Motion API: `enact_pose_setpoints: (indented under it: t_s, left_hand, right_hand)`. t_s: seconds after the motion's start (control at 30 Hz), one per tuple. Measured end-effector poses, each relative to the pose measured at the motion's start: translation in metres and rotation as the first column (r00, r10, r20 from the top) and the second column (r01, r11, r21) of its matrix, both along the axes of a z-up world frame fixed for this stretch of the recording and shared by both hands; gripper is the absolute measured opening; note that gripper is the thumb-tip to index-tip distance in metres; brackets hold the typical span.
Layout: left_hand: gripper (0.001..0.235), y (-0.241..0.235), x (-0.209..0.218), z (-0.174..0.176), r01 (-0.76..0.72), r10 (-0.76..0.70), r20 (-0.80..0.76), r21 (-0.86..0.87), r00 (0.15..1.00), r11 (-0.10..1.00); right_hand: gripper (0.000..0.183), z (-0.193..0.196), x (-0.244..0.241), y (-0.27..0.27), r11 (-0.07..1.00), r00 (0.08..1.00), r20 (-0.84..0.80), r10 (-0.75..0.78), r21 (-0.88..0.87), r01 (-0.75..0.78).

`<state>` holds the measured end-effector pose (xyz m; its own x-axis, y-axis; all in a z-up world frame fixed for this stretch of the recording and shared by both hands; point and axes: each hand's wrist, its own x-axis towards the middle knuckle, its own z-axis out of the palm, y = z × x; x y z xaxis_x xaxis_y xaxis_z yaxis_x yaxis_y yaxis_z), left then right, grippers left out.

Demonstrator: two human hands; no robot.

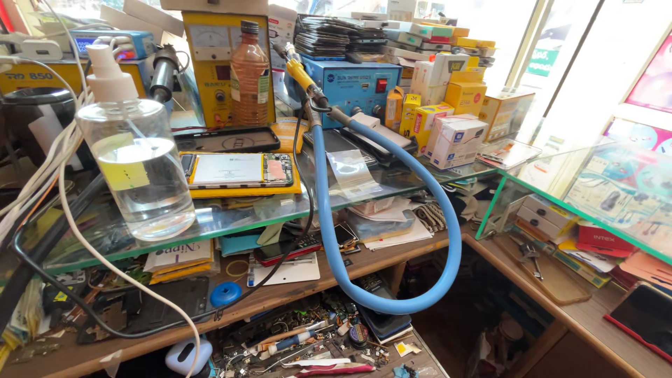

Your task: The person uses a screwdriver to remove screws from the back of a disassembled smartphone, then briefly powers on the device to check the screen. The person continues to unscrew components around the camera module and battery area.

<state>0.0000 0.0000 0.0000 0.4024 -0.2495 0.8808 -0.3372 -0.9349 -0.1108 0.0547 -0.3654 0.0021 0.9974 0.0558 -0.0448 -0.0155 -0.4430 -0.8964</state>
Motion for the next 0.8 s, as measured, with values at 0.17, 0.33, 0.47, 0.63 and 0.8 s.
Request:
enact_pose_setpoints:
  t_s: [0.17,0.33,0.47,0.63,0.8]
  left_hand:
    - [0.076,0.002,0.006,0.019,0.007,-0.007,-0.007,0.002,1.0,1.0]
    - [0.078,-0.001,0.007,0.042,0.02,-0.02,-0.023,-0.025,1.0,1.0]
    - [0.079,-0.01,-0.038,0.038,0.007,-0.018,-0.13,-0.081,0.991,0.997]
    - [0.081,-0.05,-0.174,0.047,-0.107,-0.015,-0.518,-0.205,0.855,0.973]
    - [0.071,-0.059,-0.178,0.091,-0.153,-0.023,-0.665,-0.206,0.747,0.967]
  right_hand:
    - [0.039,0.007,0.013,0.0,0.999,1.0,-0.014,-0.002,0.033,0.003]
    - [0.036,-0.009,0.016,0.008,0.998,1.0,-0.029,0.004,0.065,-0.003]
    - [0.034,0.008,-0.027,0.029,0.984,0.996,-0.058,0.075,0.167,-0.064]
    - [0.052,0.112,-0.102,0.002,0.904,0.747,0.547,0.378,-0.392,-0.171]
    - [0.052,0.155,-0.102,0.024,0.886,0.763,0.465,0.449,-0.343,-0.313]
